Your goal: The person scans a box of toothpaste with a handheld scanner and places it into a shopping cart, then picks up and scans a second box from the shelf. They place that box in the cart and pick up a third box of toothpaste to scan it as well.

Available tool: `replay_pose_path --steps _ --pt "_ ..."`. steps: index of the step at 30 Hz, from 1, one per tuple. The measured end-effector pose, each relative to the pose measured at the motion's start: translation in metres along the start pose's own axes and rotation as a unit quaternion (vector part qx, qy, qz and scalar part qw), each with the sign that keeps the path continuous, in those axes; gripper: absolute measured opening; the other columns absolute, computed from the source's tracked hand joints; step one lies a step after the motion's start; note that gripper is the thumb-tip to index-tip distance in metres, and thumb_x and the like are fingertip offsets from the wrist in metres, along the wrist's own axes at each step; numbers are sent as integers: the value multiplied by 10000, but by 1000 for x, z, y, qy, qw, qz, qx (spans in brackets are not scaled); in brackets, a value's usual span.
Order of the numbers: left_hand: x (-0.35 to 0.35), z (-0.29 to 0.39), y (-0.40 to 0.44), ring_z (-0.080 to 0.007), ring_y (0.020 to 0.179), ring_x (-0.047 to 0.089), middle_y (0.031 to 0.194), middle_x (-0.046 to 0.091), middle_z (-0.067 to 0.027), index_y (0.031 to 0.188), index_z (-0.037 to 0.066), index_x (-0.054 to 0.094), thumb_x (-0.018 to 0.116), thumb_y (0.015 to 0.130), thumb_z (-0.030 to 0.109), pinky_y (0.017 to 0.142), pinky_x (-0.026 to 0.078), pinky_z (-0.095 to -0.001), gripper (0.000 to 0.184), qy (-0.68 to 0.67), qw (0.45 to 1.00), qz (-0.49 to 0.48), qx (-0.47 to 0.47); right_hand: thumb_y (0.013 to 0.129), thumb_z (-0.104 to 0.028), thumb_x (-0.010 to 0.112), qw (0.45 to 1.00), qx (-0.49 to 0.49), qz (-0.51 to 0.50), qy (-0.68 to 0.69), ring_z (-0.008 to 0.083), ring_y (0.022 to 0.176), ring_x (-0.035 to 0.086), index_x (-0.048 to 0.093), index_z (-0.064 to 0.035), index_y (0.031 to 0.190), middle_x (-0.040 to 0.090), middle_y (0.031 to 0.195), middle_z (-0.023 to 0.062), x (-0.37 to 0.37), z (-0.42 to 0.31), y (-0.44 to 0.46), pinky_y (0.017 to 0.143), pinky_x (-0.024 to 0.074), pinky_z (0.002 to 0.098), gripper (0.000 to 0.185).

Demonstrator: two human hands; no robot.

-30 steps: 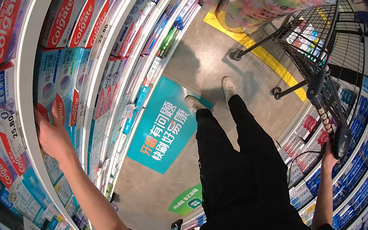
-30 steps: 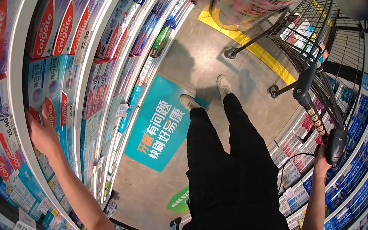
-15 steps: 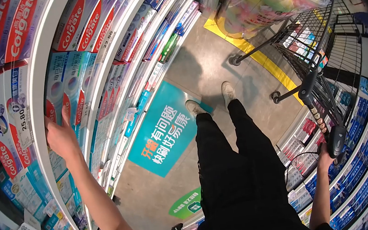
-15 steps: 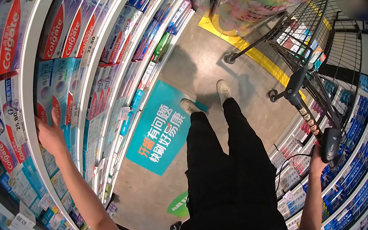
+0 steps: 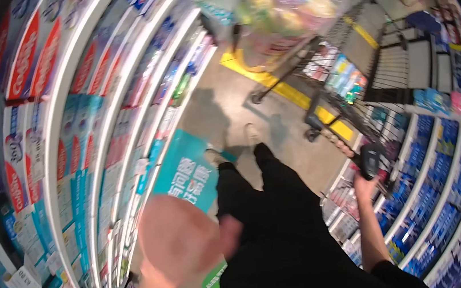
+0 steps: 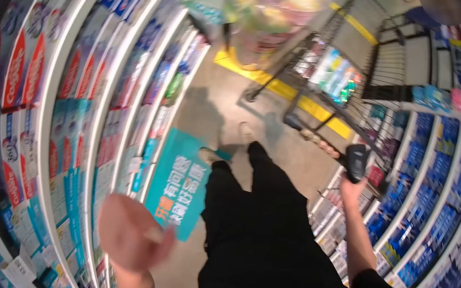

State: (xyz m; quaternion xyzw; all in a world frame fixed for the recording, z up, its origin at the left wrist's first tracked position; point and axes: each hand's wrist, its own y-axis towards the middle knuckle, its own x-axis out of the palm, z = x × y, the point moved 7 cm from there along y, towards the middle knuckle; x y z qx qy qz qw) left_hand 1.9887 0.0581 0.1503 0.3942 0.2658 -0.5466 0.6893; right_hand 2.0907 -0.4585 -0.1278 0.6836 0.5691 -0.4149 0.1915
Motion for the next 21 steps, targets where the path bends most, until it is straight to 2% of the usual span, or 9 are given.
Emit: replay_pose_path --steps 1,2,3,4,7,11,16,20,21 --pt "2 41 18 -178 598 515 657 495 -4 712 129 574 765 650 106 509 378 -292 202 -75 992 -47 87 717 -47 692 997 10 39 71 171 778 539 505 50 1052 579 914 113 4 61 9 718 455 346 396" --pt "5 76 30 -198 570 487 641 469 -15 681 136 550 801 599 184 523 370 -317 268 -99 982 -47 151 703 -45 698 986 2 41 161 169 785 535 481 26 1109 572 928 91 10 37 3 728 456 334 466" --pt "6 108 38 -219 542 459 625 444 -26 650 144 527 837 548 263 538 361 -343 347 -118 968 -50 214 692 -30 693 998 -3 20 52 169 804 541 471 2 1139 569 942 73 3 -19 -10 740 460 324 500" --pt "-1 131 47 -195 585 465 646 453 -30 676 100 528 732 679 171 540 354 -317 216 -127 952 -23 279 674 -25 689 992 -53 16 113 183 820 553 490 -7 1125 573 953 86 9 -10 -6 756 466 330 493" --pt "-19 185 64 -161 552 373 589 318 -25 582 80 392 628 760 31 499 276 -284 300 -188 921 124 318 632 -67 679 989 -130 61 43 392 828 527 556 -10 887 547 832 195 -3 -68 -25 777 422 454 289" --pt "-34 224 57 -153 527 358 579 326 -16 593 82 403 624 753 31 484 262 -278 278 -171 877 136 428 624 -76 636 970 -226 68 -59 390 871 536 588 -26 824 594 832 171 -6 -100 -39 831 403 467 211" --pt "-71 223 23 -148 540 428 609 409 -33 669 70 469 614 813 105 444 284 -259 208 -177 864 -1 471 627 -71 630 962 -253 95 -39 363 906 552 607 -30 855 612 864 159 2 -107 -70 875 392 439 232" --pt "-93 197 -2 -209 509 434 595 421 -14 623 125 481 819 578 258 543 371 -374 367 -122 941 -50 312 618 -74 632 967 -238 83 -39 369 891 550 615 -44 855 619 855 151 12 -100 -100 859 394 432 240" --pt "-89 192 -6 -192 483 422 571 406 -10 610 109 451 793 614 208 539 368 -400 356 -126 946 45 295 617 -74 634 968 -235 78 -40 370 890 548 616 -44 856 618 855 152 15 -97 -112 855 395 433 241"
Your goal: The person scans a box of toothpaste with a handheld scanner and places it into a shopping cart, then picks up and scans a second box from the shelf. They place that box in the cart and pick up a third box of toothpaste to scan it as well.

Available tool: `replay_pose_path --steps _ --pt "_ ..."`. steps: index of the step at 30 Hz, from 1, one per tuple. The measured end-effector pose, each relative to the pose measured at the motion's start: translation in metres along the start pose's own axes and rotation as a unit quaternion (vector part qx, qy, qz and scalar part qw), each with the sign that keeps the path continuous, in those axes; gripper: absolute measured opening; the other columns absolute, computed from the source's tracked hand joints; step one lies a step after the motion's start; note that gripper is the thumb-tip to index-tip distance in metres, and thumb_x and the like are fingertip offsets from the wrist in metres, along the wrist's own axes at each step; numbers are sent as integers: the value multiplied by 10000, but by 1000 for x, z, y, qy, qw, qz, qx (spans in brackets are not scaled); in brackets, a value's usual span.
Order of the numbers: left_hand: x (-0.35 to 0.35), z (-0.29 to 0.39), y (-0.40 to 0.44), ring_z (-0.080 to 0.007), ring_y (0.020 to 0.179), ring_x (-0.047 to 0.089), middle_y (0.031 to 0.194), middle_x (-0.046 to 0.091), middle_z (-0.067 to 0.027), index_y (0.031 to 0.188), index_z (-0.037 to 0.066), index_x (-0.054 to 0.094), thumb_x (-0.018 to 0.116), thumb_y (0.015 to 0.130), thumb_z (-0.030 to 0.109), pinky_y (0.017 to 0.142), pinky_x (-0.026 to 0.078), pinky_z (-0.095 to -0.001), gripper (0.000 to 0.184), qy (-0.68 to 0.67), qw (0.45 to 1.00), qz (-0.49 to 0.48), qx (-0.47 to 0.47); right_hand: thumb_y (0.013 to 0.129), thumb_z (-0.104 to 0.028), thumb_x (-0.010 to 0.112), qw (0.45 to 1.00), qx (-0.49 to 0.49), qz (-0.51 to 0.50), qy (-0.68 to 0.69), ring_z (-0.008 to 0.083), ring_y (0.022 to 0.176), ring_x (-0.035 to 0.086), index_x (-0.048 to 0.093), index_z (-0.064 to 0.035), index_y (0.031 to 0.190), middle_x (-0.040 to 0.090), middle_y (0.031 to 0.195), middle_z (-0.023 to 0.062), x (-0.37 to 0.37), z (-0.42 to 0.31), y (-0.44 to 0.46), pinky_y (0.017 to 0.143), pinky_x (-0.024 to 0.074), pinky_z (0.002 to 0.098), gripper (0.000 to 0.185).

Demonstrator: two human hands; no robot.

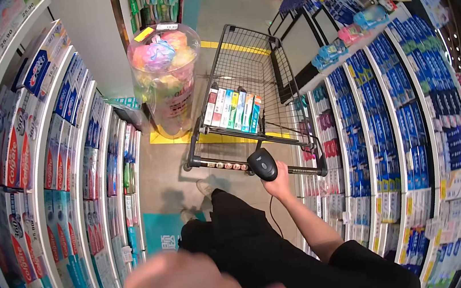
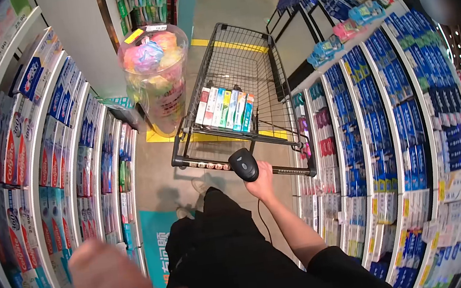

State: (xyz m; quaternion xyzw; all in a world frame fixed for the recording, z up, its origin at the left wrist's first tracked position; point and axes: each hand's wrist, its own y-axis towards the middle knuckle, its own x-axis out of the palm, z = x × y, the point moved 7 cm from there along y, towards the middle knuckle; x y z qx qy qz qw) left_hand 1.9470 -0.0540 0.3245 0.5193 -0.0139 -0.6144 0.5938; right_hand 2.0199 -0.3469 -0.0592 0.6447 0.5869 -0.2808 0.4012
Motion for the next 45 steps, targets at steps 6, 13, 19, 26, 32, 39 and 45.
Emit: replay_pose_path --steps 6,13,19,26,32,39,45 --pt "107 -103 -128 -274 592 535 625 505 -74 679 69 527 715 752 169 538 425 -383 225 -33 987 -58 -147 616 -112 663 997 64 1 32 401 882 540 609 -48 811 612 845 177 5 4 -66 790 409 470 212" --pt "248 -123 -232 -294 939 546 890 588 -121 887 55 591 638 793 377 925 381 -508 338 164 973 -138 -87 637 -37 677 931 261 -5 254 169 739 642 623 5 869 666 778 73 -19 9 -141 700 507 320 242" --pt "255 -88 -266 -290 937 514 872 539 -106 841 55 582 647 769 344 966 323 -587 305 195 953 -198 -116 682 107 543 865 299 103 390 162 695 649 624 21 904 667 819 78 -79 50 -182 647 538 314 251" --pt "275 -61 -289 -298 1031 500 967 551 -114 938 38 578 637 787 280 1061 221 -596 291 212 906 -317 -184 640 52 608 903 363 -34 228 215 697 655 619 -3 900 649 789 111 -134 127 -237 637 515 330 265" --pt "287 -30 -267 -315 1075 496 1035 547 -130 990 27 560 635 773 176 1064 207 -589 274 219 888 -346 -209 669 68 638 847 359 -121 374 220 744 663 596 3 944 640 822 112 -145 155 -245 687 527 348 286" --pt "388 -43 -152 -338 907 549 927 577 -152 914 11 564 647 754 71 835 423 -434 190 55 944 -249 -209 693 132 552 709 425 -164 538 184 712 668 582 25 1015 649 814 93 -154 180 -253 667 539 331 340" --pt "633 -147 -180 -339 912 585 935 604 -165 969 8 583 656 799 178 793 474 -424 251 4 859 -367 -357 682 115 603 690 459 -205 521 183 761 686 568 18 1092 676 900 120 -149 188 -267 711 547 319 423"
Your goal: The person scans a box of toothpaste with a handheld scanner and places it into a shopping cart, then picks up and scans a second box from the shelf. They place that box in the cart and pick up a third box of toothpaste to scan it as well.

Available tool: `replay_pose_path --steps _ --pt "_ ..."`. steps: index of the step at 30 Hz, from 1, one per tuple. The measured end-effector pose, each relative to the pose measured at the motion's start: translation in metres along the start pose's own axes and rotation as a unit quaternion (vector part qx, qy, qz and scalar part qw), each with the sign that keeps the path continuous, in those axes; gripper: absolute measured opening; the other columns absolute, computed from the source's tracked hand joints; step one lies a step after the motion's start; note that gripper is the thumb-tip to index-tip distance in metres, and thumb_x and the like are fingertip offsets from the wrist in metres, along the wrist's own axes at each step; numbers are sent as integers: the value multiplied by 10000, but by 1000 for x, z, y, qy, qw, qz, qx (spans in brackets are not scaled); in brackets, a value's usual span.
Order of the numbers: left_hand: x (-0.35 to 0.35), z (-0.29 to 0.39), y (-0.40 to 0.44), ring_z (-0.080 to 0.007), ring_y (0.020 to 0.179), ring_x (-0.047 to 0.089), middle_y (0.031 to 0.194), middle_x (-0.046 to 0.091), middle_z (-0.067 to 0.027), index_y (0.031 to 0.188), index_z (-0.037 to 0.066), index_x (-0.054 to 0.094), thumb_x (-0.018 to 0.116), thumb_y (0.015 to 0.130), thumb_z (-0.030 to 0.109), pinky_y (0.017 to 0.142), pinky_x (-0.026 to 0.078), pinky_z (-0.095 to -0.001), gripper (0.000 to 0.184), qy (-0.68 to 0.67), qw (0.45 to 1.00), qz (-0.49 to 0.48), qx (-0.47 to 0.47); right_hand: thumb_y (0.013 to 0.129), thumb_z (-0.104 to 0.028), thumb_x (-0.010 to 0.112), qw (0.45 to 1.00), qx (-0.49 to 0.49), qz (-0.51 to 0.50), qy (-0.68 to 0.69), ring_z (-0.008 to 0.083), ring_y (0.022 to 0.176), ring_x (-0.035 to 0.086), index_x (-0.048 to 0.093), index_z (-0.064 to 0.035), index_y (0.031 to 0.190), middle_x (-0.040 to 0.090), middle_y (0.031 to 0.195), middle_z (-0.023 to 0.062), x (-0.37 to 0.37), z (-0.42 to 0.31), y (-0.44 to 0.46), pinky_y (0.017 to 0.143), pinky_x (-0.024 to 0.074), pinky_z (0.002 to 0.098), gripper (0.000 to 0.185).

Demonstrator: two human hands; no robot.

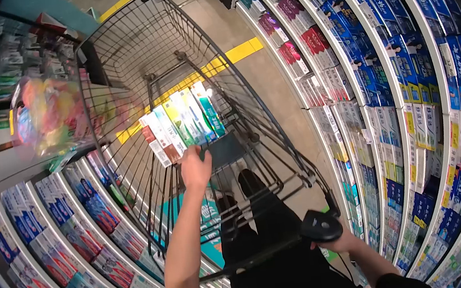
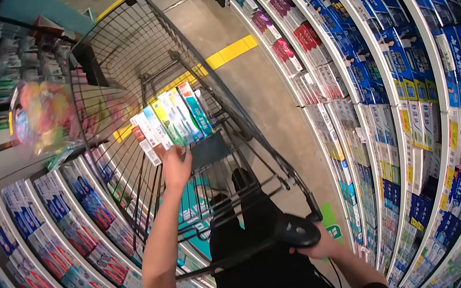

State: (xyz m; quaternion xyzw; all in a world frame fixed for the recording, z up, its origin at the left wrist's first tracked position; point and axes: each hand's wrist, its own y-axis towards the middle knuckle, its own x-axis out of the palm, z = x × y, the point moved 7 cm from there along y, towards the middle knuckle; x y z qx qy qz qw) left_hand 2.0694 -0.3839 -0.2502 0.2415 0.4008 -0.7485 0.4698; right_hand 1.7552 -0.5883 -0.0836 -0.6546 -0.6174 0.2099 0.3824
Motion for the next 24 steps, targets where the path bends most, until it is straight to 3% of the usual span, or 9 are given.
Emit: replay_pose_path --steps 3,6,9,13,14,17,20,22,24 --pt "62 -9 62 -348 961 585 990 603 -183 990 -7 577 661 796 190 835 486 -434 289 17 999 21 -29 727 48 657 997 15 -5 72 242 866 677 525 34 1194 628 1112 185 -7 24 -7 754 548 351 485" --pt "95 -3 104 -363 1030 571 1077 591 -211 1027 -29 546 692 776 200 863 490 -439 370 69 996 16 -50 689 -159 779 998 -6 -9 68 247 986 649 537 49 1201 603 1194 182 -12 23 -4 841 523 356 603" --pt "130 -8 139 -369 1051 568 1097 585 -214 1055 -24 518 724 768 234 856 499 -450 437 65 990 6 -128 648 -356 781 998 17 -48 25 213 1089 613 509 28 1262 632 1194 126 -9 9 7 955 456 339 773" --pt "154 -10 161 -326 960 640 1086 603 -169 1058 -1 526 736 763 372 799 529 -440 519 133 971 -43 -195 627 -430 827 994 71 -25 78 238 1091 602 602 45 1134 606 1201 179 -9 3 11 958 451 349 731" --pt "162 -13 166 -308 910 661 1066 609 -152 1062 8 526 737 743 413 774 537 -425 558 166 967 -45 -187 629 -446 829 988 150 -26 37 239 1094 599 604 45 1137 603 1205 179 -10 12 8 958 450 349 741" --pt "172 -11 170 -304 915 661 1062 612 -155 1068 17 524 743 728 422 771 538 -420 572 186 958 -22 -215 627 -447 833 992 103 -45 55 238 1110 591 592 45 1161 599 1218 172 -12 11 11 966 444 349 765" --pt "175 -22 167 -361 920 645 1057 614 -190 1049 -21 504 729 739 373 787 526 -425 549 116 979 -14 -168 609 -453 842 985 117 -22 124 239 1119 585 582 46 1175 596 1227 164 -13 -2 13 978 434 352 798" --pt "158 -20 163 -381 891 634 962 624 -223 1041 -56 476 719 743 333 783 512 -402 546 36 988 -8 -153 620 -373 808 996 59 -23 61 222 1102 604 556 31 1212 619 1203 147 -16 0 14 951 456 343 759" --pt "137 -26 159 -316 856 636 924 629 -201 1051 -44 470 695 768 295 765 506 -374 495 -90 984 -41 -149 627 -305 793 999 17 -20 24 216 1069 622 537 31 1232 636 1170 150 -18 3 12 927 472 336 738"
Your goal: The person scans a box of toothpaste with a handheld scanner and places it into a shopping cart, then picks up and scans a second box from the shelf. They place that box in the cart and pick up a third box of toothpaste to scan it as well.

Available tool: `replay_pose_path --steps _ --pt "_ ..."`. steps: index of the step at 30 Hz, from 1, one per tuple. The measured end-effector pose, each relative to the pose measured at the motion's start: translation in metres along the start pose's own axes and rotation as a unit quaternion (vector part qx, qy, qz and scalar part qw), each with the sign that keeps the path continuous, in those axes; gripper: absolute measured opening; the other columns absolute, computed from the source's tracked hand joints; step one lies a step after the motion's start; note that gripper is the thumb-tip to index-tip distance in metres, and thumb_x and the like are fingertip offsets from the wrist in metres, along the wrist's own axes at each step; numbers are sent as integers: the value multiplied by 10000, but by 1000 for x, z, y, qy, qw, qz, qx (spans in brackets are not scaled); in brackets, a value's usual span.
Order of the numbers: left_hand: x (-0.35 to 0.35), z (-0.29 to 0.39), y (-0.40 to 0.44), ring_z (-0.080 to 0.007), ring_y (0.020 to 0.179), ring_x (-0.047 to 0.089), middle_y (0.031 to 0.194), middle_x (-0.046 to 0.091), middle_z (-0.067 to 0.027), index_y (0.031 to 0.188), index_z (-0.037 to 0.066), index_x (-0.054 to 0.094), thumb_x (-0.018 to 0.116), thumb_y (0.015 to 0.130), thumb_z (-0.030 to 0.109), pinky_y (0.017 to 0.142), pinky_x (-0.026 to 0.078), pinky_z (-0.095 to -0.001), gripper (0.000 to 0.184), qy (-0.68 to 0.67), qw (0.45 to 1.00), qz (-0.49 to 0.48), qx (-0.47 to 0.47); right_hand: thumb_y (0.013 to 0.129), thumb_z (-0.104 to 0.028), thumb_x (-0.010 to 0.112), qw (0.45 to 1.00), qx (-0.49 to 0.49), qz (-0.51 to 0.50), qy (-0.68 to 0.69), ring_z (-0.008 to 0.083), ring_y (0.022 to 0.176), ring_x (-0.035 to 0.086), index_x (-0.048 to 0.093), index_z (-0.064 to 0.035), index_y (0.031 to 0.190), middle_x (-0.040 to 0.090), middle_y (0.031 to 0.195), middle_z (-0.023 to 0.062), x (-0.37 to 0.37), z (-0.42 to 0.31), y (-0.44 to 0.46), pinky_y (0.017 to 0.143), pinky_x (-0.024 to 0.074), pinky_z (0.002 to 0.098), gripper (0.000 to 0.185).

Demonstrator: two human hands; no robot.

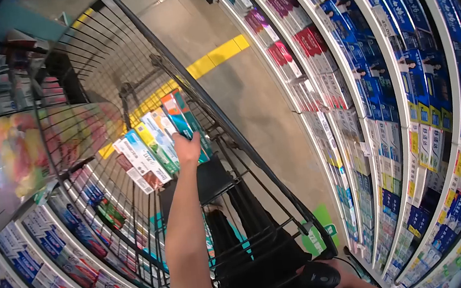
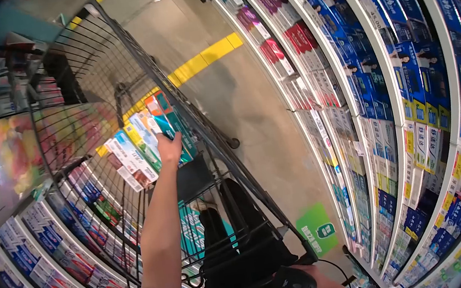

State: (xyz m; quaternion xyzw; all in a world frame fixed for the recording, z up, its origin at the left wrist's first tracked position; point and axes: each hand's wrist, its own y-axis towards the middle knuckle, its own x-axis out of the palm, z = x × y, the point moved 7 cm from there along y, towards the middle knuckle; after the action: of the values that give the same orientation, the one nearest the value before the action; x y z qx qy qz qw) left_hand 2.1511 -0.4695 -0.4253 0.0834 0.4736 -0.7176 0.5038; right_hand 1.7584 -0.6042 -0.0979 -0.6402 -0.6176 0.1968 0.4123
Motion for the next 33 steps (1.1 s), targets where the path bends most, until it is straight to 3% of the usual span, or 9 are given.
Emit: replay_pose_path --steps 4,7,8,11,16,23,24,29,33 --pt "-67 23 -49 -181 797 603 900 621 -95 1109 -16 468 635 822 172 719 476 -302 382 -313 944 -100 35 634 -192 792 990 -109 14 -90 209 974 649 559 25 1197 664 1074 134 -10 9 -1 878 492 323 647" --pt "-135 36 -109 -222 801 637 981 610 -149 1214 34 429 474 877 138 742 508 -310 356 -433 897 -84 32 749 0 663 993 -89 6 -76 224 950 664 569 14 1194 619 1204 125 -5 11 1 767 541 340 455" --pt "-152 42 -138 -264 828 646 993 602 -163 1226 38 415 444 874 151 759 519 -338 370 -496 861 -113 15 728 124 593 992 -96 -7 -82 209 808 690 591 25 1127 663 1080 130 -3 -2 2 649 550 316 411" --pt "-189 44 -217 -374 868 653 991 606 -207 1245 1 392 475 851 267 746 557 -474 483 -625 737 -252 -50 674 -21 751 999 -41 -17 -7 167 716 673 610 2 1014 676 830 96 4 -21 3 677 537 312 369" --pt "-253 43 -337 -323 810 636 1040 611 -221 1194 -43 506 570 815 403 678 532 -404 589 -636 726 -250 79 654 107 570 989 -125 -31 -77 162 643 655 599 23 991 646 676 88 16 -36 2 567 524 310 349" --pt "-290 -3 -464 -317 741 567 978 562 -240 1262 -28 476 496 822 472 634 471 -399 666 -747 541 -368 118 653 129 576 958 -176 -42 -221 189 664 666 562 42 1067 652 777 76 65 -98 -60 585 533 317 423" --pt "-292 -8 -476 -330 769 571 1000 556 -260 1276 -21 462 505 821 461 636 471 -400 664 -744 524 -390 142 679 142 566 972 -189 -81 -111 196 671 664 540 32 1111 651 848 75 77 -107 -73 597 533 329 447" --pt "-310 -6 -525 -342 806 619 1005 585 -269 1232 -70 455 606 786 341 675 517 -417 625 -698 575 -376 202 798 88 633 937 -303 -124 -123 181 665 650 511 21 1149 639 870 109 150 -165 -125 588 524 319 378" --pt "-320 -13 -542 -335 817 644 1028 603 -270 1224 -80 452 640 771 297 710 536 -417 618 -682 595 -358 229 790 85 638 935 -295 -132 -149 160 629 634 531 26 1133 651 869 131 185 -167 -137 556 509 289 365"
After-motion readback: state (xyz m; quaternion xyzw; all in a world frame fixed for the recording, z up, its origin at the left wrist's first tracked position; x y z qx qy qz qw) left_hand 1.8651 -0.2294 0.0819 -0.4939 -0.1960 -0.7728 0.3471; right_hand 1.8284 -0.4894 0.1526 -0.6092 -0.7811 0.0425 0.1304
